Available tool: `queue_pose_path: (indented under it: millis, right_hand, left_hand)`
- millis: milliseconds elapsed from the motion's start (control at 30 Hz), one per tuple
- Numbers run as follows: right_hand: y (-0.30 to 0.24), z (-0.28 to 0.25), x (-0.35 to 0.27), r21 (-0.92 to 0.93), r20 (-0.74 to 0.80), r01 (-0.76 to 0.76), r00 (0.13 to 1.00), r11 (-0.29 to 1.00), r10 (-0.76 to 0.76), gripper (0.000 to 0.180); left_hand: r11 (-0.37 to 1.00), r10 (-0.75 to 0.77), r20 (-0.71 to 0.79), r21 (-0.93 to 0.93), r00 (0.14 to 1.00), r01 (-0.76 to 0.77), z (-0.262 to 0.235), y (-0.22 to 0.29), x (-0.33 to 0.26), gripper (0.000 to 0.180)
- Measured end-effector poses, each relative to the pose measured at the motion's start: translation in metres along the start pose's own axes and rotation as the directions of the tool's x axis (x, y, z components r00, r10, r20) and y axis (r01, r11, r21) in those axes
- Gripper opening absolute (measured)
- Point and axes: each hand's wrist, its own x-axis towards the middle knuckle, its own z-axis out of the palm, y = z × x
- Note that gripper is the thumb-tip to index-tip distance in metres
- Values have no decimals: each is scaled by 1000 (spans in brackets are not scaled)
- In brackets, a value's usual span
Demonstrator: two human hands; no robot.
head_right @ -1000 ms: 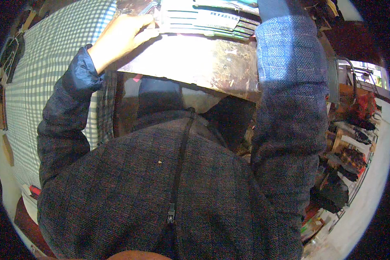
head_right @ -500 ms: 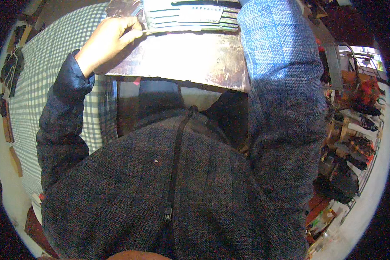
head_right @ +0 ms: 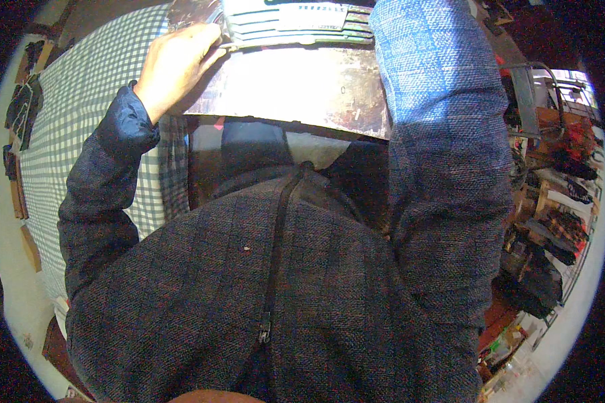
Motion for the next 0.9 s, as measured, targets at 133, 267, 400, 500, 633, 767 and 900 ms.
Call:
queue_pose_path:
  millis: [133, 267, 400, 500, 633, 767, 900]
  right_hand:
    - [-2, -2, 0, -46, 27, -11, 1000, 999, 12, 33]
    - [-1, 0, 1, -31, -9, 30, 1000, 999, -30, 33]
    - [2, 1, 1, -41, -24, 84, 996, 996, -85, 34]
    - [4, 0, 1, -72, 5, 81, 997, 994, -80, 35]
    - [4, 0, 2, -47, -6, 48, 999, 998, -49, 34]
    - [1, 1, 1, -29, -15, 41, 999, 999, -42, 33]
    - [-3, -1, -2, -6, -5, -13, 1000, 1000, 13, 32]
  left_hand:
    - [996, -78, 46, -50, 996, 80, -3, -7, -2, 29]
    - [905, -151, 349, -328, 925, 272, -5, -19, -2, 32]
    - [870, -90, 387, -418, 918, 261, -9, -26, 2, 28]
    - [972, -59, 305, -201, 950, 125, -11, -21, 4, 25]
    - [997, -66, 173, -23, 983, 71, -8, -11, 3, 23]
    - [959, -199, 314, -130, 928, 250, -8, -16, -1, 21]
    - [961, -75, 260, -239, 963, 140, -10, -19, 1, 22]
